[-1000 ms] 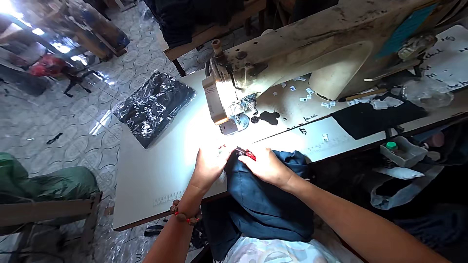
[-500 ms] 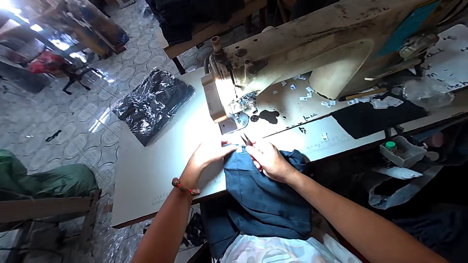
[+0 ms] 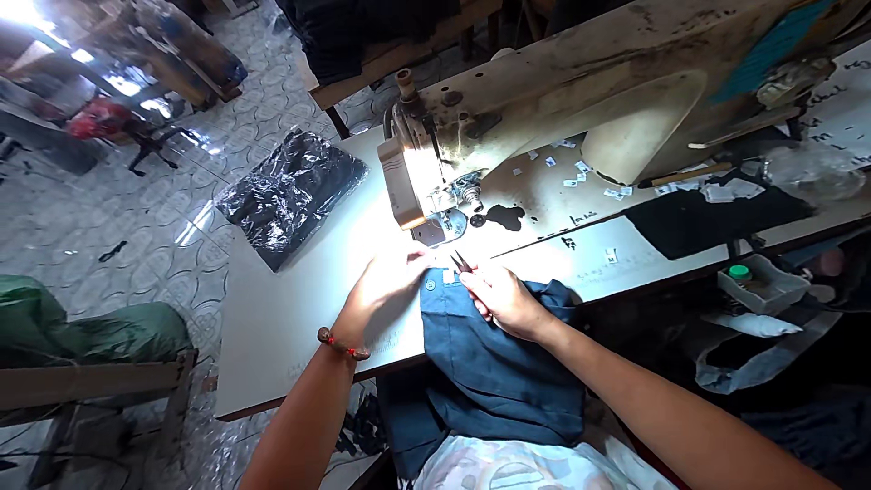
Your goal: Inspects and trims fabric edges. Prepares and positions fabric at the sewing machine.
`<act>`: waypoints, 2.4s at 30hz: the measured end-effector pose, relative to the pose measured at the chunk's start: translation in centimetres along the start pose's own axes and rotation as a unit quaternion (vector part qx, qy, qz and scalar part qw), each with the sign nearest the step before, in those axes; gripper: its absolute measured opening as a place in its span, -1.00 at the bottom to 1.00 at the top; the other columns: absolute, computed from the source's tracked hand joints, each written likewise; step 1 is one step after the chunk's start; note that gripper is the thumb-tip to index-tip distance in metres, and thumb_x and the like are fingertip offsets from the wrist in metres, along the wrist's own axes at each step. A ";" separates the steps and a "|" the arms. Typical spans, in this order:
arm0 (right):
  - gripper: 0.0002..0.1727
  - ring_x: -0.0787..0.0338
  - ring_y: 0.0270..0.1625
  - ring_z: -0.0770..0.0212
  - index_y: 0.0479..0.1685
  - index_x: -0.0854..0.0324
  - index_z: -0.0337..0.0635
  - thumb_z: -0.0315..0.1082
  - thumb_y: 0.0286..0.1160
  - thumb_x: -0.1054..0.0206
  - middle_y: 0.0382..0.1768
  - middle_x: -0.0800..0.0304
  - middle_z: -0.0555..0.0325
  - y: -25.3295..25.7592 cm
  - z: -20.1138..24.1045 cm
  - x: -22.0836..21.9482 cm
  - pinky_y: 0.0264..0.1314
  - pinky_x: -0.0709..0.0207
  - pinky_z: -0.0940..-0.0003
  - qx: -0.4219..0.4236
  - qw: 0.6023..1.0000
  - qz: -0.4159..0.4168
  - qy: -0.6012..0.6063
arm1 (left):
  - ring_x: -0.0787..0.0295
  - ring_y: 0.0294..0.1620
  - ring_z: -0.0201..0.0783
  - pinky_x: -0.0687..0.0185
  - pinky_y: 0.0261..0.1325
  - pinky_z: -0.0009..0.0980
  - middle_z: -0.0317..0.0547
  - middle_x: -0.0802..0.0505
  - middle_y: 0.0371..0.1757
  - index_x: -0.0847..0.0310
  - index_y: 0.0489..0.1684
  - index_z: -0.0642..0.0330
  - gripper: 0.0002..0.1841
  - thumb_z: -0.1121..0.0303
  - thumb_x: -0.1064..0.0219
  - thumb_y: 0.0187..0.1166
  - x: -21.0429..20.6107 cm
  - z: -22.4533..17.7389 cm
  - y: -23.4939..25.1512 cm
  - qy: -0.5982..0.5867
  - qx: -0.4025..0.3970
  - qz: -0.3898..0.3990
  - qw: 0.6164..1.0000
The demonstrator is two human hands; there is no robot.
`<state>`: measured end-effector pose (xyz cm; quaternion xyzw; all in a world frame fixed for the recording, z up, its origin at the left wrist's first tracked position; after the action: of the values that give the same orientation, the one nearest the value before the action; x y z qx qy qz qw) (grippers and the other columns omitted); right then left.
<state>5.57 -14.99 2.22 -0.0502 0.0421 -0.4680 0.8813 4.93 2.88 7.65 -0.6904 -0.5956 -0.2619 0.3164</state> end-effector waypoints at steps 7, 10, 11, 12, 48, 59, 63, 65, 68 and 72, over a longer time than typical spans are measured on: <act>-0.81 -0.48 -0.72 0.47 -0.17 -0.52 -0.18 -0.25 0.79 -0.19 -0.68 -0.46 0.30 0.0 -0.1 -0.1 -0.62 -0.43 0.59 -0.009 1.000 0.004 -0.002 | -0.58 -0.53 -0.29 -0.50 -0.35 -0.21 -0.17 -0.69 -0.59 -0.74 -0.47 0.24 -0.74 0.32 -0.37 0.65 -0.8 -1.2 2.1 0.086 -0.066 0.031 0.994; -0.79 -0.47 -0.73 0.45 -0.20 -0.52 -0.17 -0.24 0.78 -0.20 -0.70 -0.46 0.29 0.2 -0.2 -0.1 -0.64 -0.42 0.57 -0.010 1.000 0.006 -0.014 | -0.52 -0.59 -0.27 -0.39 -0.44 -0.18 -0.20 -0.60 -0.66 -0.68 -0.56 0.19 -0.71 0.31 -0.35 0.64 -0.5 -2.2 1.9 0.113 -0.072 0.040 0.990; -0.80 -0.47 -0.73 0.45 -0.15 -0.53 -0.16 -0.23 0.79 -0.20 -0.69 -0.46 0.29 0.2 -0.2 -0.2 -0.64 -0.42 0.57 -0.011 1.000 0.009 -0.015 | -0.47 -0.62 -0.29 -0.35 -0.48 -0.23 -0.21 -0.56 -0.68 -0.64 -0.59 0.20 -0.70 0.34 -0.34 0.64 -0.4 -2.4 1.8 0.099 -0.067 0.052 0.991; -0.81 -0.48 -0.72 0.45 -0.11 -0.54 -0.17 -0.23 0.79 -0.20 -0.69 -0.46 0.29 0.1 -0.1 -0.2 -0.63 -0.43 0.57 -0.008 1.000 0.010 -0.015 | -0.46 -0.62 -0.32 -0.35 -0.49 -0.30 -0.20 -0.56 -0.67 -0.62 -0.58 0.23 -0.71 0.37 -0.34 0.65 -0.3 -2.4 1.5 0.072 -0.055 0.075 0.993; -0.76 -0.52 -0.44 0.52 -0.05 -0.67 -0.23 -0.22 0.64 -0.28 -0.49 -0.57 0.29 -1.1 1.9 -1.1 -0.31 -0.41 0.56 0.134 0.974 0.035 -0.180 | -0.62 -0.62 -0.58 -0.58 -0.49 -0.69 -0.37 -0.70 -0.58 -0.55 -0.21 0.17 -0.78 0.41 -0.02 0.85 0.7 -3.3 -1.5 -0.243 -0.003 0.083 0.967; -0.83 -0.49 -0.64 0.49 0.14 -0.53 -0.14 -0.30 0.78 -0.16 -0.57 -0.51 0.31 -0.7 0.8 -0.5 -0.55 -0.45 0.62 0.011 0.997 0.053 0.045 | -0.75 0.19 0.10 -0.62 0.30 0.19 0.18 -0.80 0.16 -0.56 0.42 0.33 -0.36 0.06 -0.51 0.47 1.1 0.6 -4.9 0.106 0.084 -0.088 0.987; -0.68 -0.66 -0.43 0.40 0.32 -0.62 -0.18 -0.40 0.65 -0.24 -0.30 -0.75 0.17 -2.2 5.6 5.8 -0.35 -0.59 0.43 0.106 0.976 -0.015 -0.191 | -0.63 -0.42 -0.34 -0.63 -0.20 -0.28 -0.20 -0.73 -0.37 -0.55 0.37 0.34 -0.42 0.12 -0.48 0.48 -4.5 1.7 -6.1 -0.036 0.122 -0.023 0.992; -0.63 -0.85 -0.13 0.10 0.39 -0.65 -0.24 -0.44 0.64 -0.30 0.00 -0.85 -0.09 -2.9 6.6 10.6 -0.02 -0.75 0.06 0.139 0.924 -0.087 -0.346 | -0.73 -0.35 -0.21 -0.70 -0.15 -0.13 -0.13 -0.79 -0.35 -0.59 0.38 0.27 -0.50 0.17 -0.39 0.54 -3.1 2.5 -5.9 0.028 0.108 -0.095 0.989; -0.61 -0.76 0.12 -0.35 0.41 -0.65 -0.31 -0.40 0.65 -0.34 0.14 -0.71 -0.38 -2.8 4.7 18.0 0.16 -0.61 -0.35 0.125 0.829 -0.204 -0.506 | -0.70 0.35 0.23 -0.54 0.41 0.20 0.29 -0.76 0.29 -0.51 0.52 0.35 -0.50 0.28 -0.26 0.64 -2.8 1.8 -3.7 0.161 0.061 -0.136 0.976; -0.55 -0.53 0.38 -0.62 0.46 -0.61 -0.34 -0.38 0.61 -0.37 0.31 -0.59 -0.54 -3.1 3.2 20.6 0.27 -0.36 -0.58 0.112 0.785 -0.258 -0.552 | -0.66 0.47 0.16 -0.52 0.47 0.15 0.19 -0.72 0.45 -0.57 0.48 0.35 -0.55 0.35 -0.15 0.66 -5.8 -1.7 -0.4 0.211 -0.091 -0.216 0.949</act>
<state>14.93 -33.61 5.27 -0.2104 -0.5190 -0.5717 0.5996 3.68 -2.19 4.49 -0.4997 -0.6239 -0.5168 0.3064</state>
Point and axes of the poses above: each hand's wrist, its own y-axis towards the middle knuckle, its own x-axis out of the back of the hand, z = x × y, the point moved 7 cm from there along y, towards the middle knuckle
